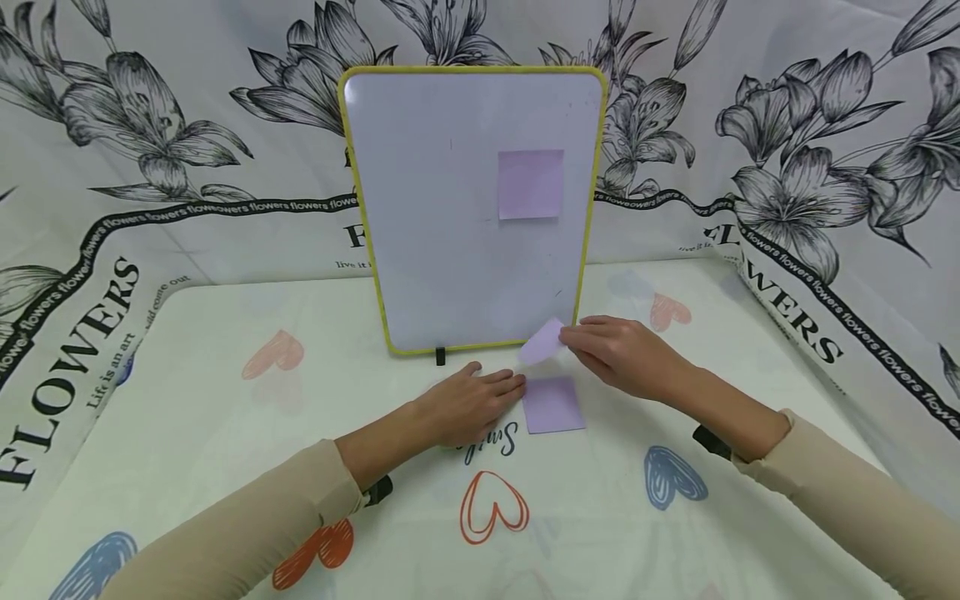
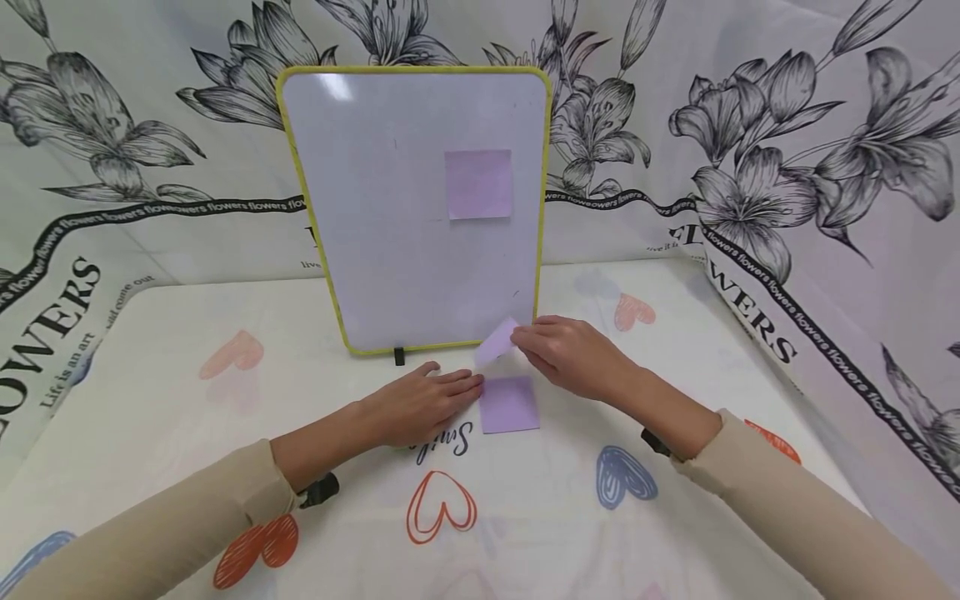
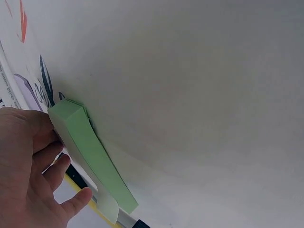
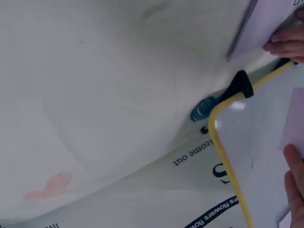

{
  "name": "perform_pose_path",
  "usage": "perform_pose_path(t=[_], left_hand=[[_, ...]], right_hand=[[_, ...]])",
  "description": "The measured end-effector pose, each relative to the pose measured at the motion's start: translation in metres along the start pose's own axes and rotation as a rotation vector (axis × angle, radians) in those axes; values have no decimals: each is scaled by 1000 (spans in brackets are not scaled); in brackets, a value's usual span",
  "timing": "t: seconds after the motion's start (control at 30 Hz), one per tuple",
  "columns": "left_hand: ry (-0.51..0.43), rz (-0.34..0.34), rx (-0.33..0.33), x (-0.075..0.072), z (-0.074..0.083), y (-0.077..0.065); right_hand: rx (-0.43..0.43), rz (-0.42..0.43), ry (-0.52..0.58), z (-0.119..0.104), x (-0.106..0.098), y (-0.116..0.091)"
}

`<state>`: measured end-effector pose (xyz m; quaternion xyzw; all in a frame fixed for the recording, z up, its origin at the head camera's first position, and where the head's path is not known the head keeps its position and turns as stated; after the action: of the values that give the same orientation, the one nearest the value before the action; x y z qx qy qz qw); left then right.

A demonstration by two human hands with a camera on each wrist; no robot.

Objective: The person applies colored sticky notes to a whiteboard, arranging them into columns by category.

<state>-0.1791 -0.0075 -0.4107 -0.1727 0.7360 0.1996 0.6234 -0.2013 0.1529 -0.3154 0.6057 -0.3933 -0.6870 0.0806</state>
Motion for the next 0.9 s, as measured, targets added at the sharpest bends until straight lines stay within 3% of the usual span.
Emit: perform_pose_path(t=[0.3,0.67,0.9], left_hand=[[5,12,2,0,-1,0],[-13,-20,-21,-4,0,2],[-13,-37,-29,-3,0,2]], right_hand=[[-115,196,-88,-3,1,19],[-111,375,-182,-1,-4,29],[-12,427,-193,8,0,29]])
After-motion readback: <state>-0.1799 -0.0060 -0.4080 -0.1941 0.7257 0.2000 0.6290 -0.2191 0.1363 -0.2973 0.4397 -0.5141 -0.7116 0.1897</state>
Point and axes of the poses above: each hand's wrist, its own y-axis towards the middle knuckle, its own x-axis out of the palm, z = x × y, the point moved 7 cm from there along y, towards the middle knuckle, and after that the axes turned 11 degrees about z, right-handed, at the moved point
